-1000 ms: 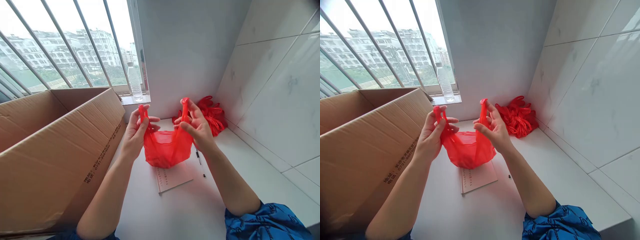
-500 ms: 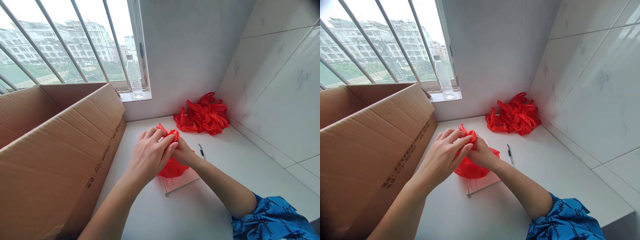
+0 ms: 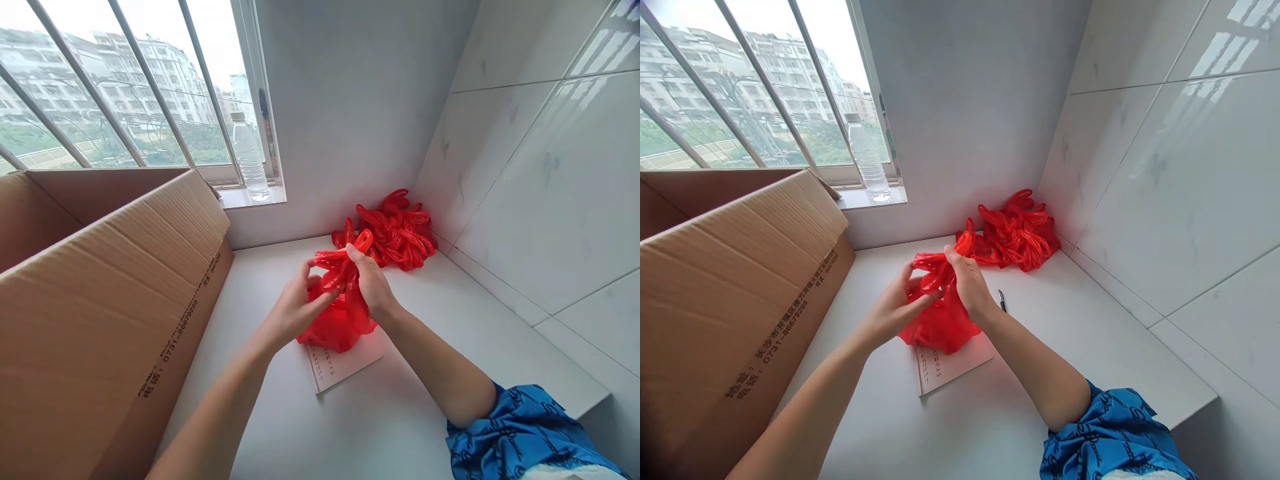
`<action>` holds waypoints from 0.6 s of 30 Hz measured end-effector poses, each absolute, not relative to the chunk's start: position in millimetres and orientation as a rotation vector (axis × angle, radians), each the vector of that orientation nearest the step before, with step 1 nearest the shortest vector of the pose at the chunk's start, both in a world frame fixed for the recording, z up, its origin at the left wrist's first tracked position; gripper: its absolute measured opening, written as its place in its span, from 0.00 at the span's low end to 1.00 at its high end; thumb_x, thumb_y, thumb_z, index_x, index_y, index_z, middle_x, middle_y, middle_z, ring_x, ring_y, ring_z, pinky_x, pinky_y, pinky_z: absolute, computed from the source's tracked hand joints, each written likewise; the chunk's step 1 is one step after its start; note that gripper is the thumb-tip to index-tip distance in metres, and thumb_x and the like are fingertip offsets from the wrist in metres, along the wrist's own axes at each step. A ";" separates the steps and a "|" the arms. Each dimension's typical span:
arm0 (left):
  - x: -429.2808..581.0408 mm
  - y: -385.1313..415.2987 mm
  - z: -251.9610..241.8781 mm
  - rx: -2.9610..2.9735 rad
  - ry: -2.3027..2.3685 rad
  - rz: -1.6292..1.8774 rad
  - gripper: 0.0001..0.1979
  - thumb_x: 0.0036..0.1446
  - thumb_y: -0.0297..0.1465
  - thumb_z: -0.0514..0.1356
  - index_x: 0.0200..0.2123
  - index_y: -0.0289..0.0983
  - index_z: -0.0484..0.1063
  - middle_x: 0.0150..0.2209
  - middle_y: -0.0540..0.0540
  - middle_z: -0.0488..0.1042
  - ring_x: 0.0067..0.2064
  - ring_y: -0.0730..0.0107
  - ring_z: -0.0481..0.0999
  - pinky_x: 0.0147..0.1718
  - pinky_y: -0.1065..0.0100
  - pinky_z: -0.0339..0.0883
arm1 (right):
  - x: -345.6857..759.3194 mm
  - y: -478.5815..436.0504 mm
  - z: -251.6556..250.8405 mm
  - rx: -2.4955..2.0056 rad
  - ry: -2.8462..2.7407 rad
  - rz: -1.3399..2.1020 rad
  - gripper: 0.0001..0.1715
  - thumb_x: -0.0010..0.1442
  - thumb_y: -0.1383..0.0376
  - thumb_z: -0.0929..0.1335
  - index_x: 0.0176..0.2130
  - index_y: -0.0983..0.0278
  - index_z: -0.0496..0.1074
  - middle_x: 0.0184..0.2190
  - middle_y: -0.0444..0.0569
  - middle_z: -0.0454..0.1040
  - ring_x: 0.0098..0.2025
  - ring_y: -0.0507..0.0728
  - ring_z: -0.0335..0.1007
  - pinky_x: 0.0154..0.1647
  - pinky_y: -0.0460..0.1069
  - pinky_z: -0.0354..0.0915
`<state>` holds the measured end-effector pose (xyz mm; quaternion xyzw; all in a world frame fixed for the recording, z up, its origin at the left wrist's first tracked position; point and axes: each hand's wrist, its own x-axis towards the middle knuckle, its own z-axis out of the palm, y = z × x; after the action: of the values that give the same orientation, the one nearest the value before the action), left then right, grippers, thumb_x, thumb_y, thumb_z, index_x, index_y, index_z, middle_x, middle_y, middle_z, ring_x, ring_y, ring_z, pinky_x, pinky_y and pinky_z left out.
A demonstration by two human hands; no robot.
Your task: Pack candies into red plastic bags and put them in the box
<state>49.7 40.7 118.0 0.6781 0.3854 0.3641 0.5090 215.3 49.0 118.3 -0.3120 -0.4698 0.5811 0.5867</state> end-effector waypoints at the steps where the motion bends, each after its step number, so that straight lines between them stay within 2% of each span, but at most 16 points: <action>1: 50.3 41.1 117.0 1.571 0.876 0.861 0.24 0.62 0.40 0.62 0.58 0.43 0.62 0.40 0.45 0.76 0.42 0.63 0.78 0.43 0.61 0.72 | 217.1 50.0 118.4 -0.733 -1.099 1.361 0.25 0.64 0.46 0.65 0.39 0.63 0.79 0.21 0.43 0.70 0.23 0.51 0.62 0.26 0.47 0.61; 5: 44.4 47.5 115.2 1.205 0.717 0.822 0.17 0.60 0.35 0.63 0.51 0.40 0.70 0.30 0.50 0.69 0.37 0.69 0.74 0.41 0.67 0.69 | 225.1 54.9 116.7 -0.720 -1.095 1.460 0.23 0.63 0.47 0.66 0.45 0.61 0.78 0.20 0.42 0.70 0.23 0.51 0.64 0.26 0.46 0.62; 8: 38.4 53.1 113.1 1.007 0.657 0.803 0.16 0.57 0.31 0.64 0.49 0.40 0.73 0.26 0.53 0.64 0.29 0.74 0.68 0.35 0.70 0.65 | 231.1 54.5 117.9 -0.695 -1.222 1.575 0.25 0.63 0.45 0.66 0.41 0.62 0.77 0.23 0.43 0.72 0.24 0.51 0.66 0.27 0.47 0.65; 11: 36.3 54.8 112.9 0.930 0.682 0.824 0.14 0.56 0.34 0.64 0.46 0.41 0.74 0.24 0.53 0.64 0.26 0.75 0.65 0.31 0.71 0.63 | 236.4 48.9 123.1 -0.617 -1.605 1.530 0.21 0.66 0.49 0.65 0.38 0.63 0.76 0.29 0.46 0.75 0.31 0.53 0.72 0.37 0.50 0.70; 14: 37.0 52.4 115.7 0.970 0.754 0.878 0.16 0.57 0.40 0.64 0.47 0.42 0.74 0.26 0.52 0.69 0.28 0.72 0.68 0.30 0.71 0.63 | 238.4 43.5 125.0 -0.650 -1.909 1.159 0.09 0.66 0.60 0.66 0.41 0.61 0.73 0.39 0.48 0.74 0.39 0.55 0.73 0.45 0.53 0.70; 18: 38.2 48.1 118.4 1.124 0.828 0.805 0.22 0.62 0.47 0.60 0.52 0.39 0.75 0.27 0.49 0.74 0.26 0.72 0.69 0.29 0.70 0.62 | 235.0 44.2 116.8 -0.839 -2.018 0.460 0.02 0.64 0.68 0.66 0.39 0.61 0.68 0.40 0.48 0.68 0.35 0.53 0.67 0.35 0.49 0.66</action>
<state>38.2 48.1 118.4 0.5029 0.3707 0.3603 0.6927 235.0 44.2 116.8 -0.3374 -0.8121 0.1852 0.4385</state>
